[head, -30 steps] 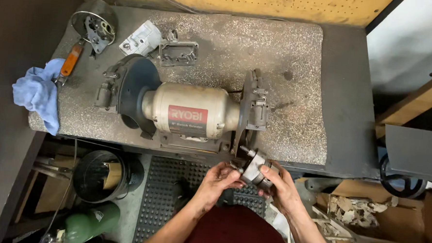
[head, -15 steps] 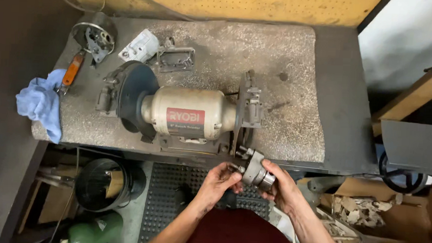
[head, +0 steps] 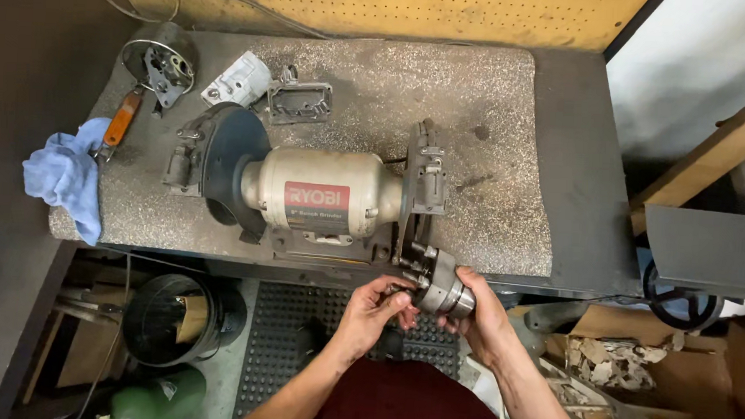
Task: The person picks up a cylindrical metal part and inserts it into a larger housing component, then fits a triangular plate over the end and presses it into place by hand.
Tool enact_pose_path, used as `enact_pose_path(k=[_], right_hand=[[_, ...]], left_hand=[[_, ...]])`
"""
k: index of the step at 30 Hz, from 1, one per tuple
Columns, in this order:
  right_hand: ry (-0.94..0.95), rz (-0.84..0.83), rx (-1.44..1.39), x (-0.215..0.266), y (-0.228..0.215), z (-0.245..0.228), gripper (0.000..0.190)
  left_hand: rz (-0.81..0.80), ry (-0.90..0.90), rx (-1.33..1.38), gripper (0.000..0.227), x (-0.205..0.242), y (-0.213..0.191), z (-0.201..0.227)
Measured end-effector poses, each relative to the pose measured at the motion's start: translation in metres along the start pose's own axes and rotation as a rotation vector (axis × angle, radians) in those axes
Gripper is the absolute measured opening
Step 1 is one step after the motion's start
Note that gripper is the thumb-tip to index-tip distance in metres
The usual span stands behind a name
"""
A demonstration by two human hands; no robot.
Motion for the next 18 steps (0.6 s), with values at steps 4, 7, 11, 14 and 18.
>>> enact_pose_path(k=[4,7,11,14,18], right_hand=[[0.024,0.093,0.301,0.025,0.024,-0.036,0.076],[-0.094,0.047,0.486,0.014,-0.008,-0.022,0.072],[-0.213,0.037,0.376,0.01,-0.006,-0.01,0.077],[-0.062,0.186,0.167,0.004,-0.019,0.014,0.124],[-0.171,0.132,0.036,-0.007,-0.033,0.026,0.106]], left_hand=[[-0.022,0.023,0.037,0.031,-0.001,0.007,0.006],[0.013,0.019,0.095,0.026,0.0,0.007,-0.012],[0.036,-0.028,0.12,0.023,0.007,-0.002,-0.021],[-0.001,-0.086,0.091,0.027,0.005,-0.006,-0.009],[0.013,-0.114,-0.286,0.041,0.001,-0.016,0.03]])
Point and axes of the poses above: each hand's wrist, its own x-axis away from the middle knuckle, its own y-axis out of the palm, z = x × y, the point moved 7 cm from there along -x, towards the middle knuckle, and after that the axes turned 13 degrees about -z, right-handed, at the moved point
